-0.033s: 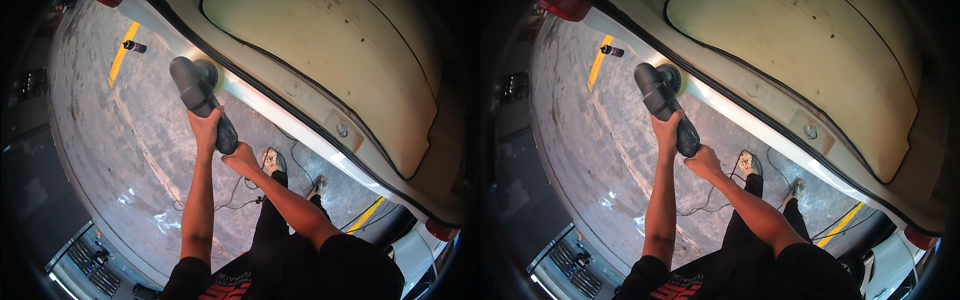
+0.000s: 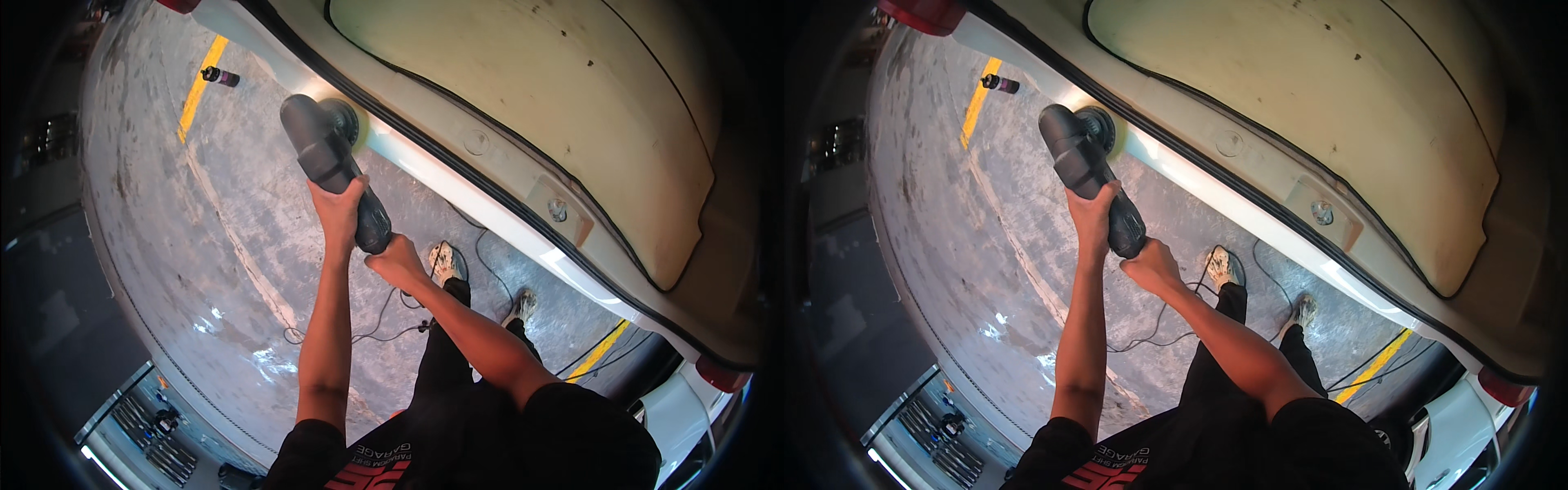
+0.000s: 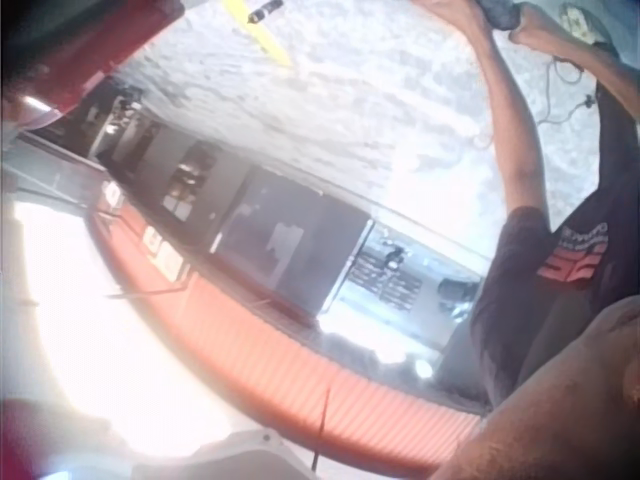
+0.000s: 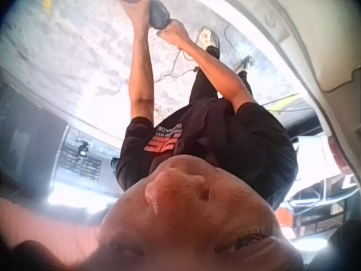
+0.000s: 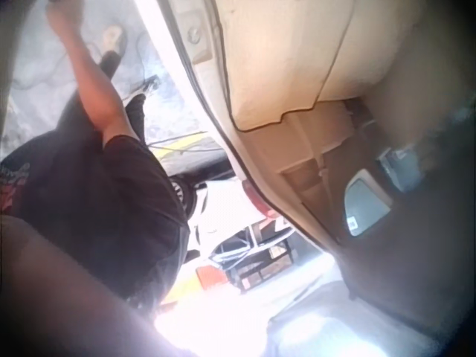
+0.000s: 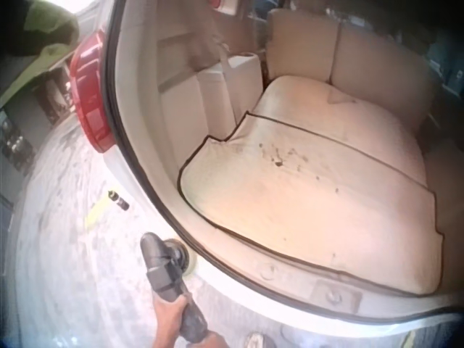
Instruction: The person uses a rotary polisher with a yellow pad to buff the rear bumper and trunk area of a white car. They apply compound to the pad and continue polishing around the taillight and trunk lid.
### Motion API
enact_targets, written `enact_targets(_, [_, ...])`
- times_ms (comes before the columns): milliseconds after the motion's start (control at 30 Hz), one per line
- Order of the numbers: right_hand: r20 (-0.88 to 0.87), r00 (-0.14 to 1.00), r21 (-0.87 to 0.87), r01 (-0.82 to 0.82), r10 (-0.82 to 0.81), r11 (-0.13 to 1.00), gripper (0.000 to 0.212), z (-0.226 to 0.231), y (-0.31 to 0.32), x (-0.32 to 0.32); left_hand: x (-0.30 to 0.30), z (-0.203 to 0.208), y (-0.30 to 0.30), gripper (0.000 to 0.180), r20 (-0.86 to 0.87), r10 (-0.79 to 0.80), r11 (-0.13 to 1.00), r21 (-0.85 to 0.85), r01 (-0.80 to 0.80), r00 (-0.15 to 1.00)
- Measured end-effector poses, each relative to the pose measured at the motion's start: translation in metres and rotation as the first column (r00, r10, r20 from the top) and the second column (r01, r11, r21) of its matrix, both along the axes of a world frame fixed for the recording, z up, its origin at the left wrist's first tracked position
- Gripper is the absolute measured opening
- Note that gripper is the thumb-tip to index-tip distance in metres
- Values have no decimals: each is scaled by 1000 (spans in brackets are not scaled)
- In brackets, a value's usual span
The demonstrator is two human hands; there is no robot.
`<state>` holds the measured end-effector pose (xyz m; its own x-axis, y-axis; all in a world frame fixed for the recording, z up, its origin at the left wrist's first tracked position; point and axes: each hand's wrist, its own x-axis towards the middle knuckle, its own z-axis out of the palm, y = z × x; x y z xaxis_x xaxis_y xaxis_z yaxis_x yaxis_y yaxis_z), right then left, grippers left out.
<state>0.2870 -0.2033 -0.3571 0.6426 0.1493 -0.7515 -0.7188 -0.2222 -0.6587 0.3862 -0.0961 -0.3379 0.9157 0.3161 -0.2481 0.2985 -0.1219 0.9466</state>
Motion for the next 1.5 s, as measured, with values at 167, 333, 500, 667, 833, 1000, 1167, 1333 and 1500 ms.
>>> enact_targets(167, [-9, 1000, 14, 3, -3, 1000, 32, 5, -32, -43, -41, 1, -31, 72, -44, -12, 999, -31, 11, 999])
enact_targets(333, [9, 1000, -16, 22, -22, 1000, 32, -4, -65, -93, -88, -1, -68, 71, -53, -15, 999, -44, 13, 998])
enact_targets(500, [-4, 999, 7, 43, -43, 999, 32, -6, -105, -138, -134, -8, -104, 71, -53, -32, 999, -5, 31, 998])
enact_targets(667, [-27, 997, 9, 70, -70, 997, 33, 4, -149, -180, -178, -7, -151, 66, -26, -32, 999, 6, 32, 999])
enact_targets(833, [70, 993, -10, 101, -100, 995, 35, -13, -180, -239, -226, -14, -189, 69, -2, -65, 998, -12, 65, 998])
enact_targets(1000, [18, 991, -4, 132, -132, 991, 36, -9, -218, -286, -272, -9, -227, 74, -52, -104, 994, -39, 102, 993])
enact_targets(1167, [27, 981, 5, 192, -192, 981, 28, 7, -254, -327, -314, -6, -269, 70, -56, -120, 993, -23, 119, 991])
enact_targets(1333, [-25, 975, 43, 220, -219, 975, 26, 16, -239, -313, -301, -7, -254, 73, -108, -127, 992, -2, 128, 986])
enact_targets(1500, [136, 981, 11, 138, -138, 990, 25, -8, -190, -268, -249, -4, -206, 65, -72, -80, 993, 76, 86, 994])
